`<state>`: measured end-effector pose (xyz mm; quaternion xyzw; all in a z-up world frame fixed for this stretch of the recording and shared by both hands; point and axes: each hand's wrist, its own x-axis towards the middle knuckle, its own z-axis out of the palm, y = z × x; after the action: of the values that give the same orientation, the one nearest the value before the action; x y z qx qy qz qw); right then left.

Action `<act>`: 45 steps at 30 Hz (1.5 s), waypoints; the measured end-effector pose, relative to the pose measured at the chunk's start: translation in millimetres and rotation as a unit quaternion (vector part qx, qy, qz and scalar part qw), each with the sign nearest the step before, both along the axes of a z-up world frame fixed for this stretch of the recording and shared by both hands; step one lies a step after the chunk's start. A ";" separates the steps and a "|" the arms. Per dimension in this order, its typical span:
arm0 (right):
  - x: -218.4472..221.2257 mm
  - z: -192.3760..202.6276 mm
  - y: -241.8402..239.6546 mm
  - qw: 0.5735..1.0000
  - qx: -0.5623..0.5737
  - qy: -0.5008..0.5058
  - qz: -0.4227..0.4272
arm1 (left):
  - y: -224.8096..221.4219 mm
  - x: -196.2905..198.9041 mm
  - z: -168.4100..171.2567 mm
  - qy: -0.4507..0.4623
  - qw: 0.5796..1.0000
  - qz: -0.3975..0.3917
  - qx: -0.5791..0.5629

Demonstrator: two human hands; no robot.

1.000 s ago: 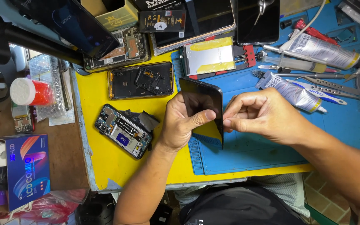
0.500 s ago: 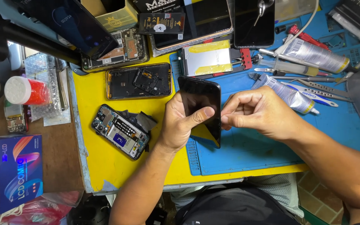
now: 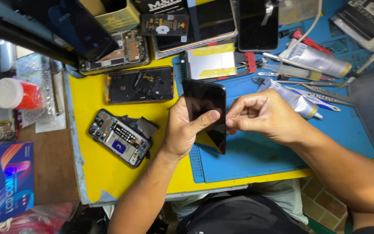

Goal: Unboxing a new mobile phone screen, removing protective films, and connecting it to the phone chassis for testing.

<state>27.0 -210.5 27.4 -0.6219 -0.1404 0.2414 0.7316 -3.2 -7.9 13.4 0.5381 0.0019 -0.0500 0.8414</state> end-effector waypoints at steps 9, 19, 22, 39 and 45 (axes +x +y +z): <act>0.6 9.7 1.8 1.000 -0.008 -0.002 0.005 | 4.3 4.0 13.5 -0.012 1.000 -0.016 0.021; 1.0 3.1 -0.5 1.000 -0.004 0.002 0.007 | 4.4 0.8 4.3 0.001 0.999 -0.011 0.035; 1.9 2.5 -0.1 1.000 -0.004 -0.004 0.008 | 3.5 2.9 13.4 -0.004 1.000 -0.007 0.029; 1.8 -2.0 -0.6 1.000 0.005 -0.004 0.002 | 2.7 2.7 14.9 -0.042 0.999 -0.003 0.022; 0.9 -3.5 -1.2 1.000 0.001 -0.017 -0.001 | -0.2 0.1 18.2 -0.044 0.999 0.004 0.017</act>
<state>28.0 -211.7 23.9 -0.6254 -0.1526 0.2294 0.7300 -3.1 -8.1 31.6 0.5543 -0.0326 -0.0229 0.8314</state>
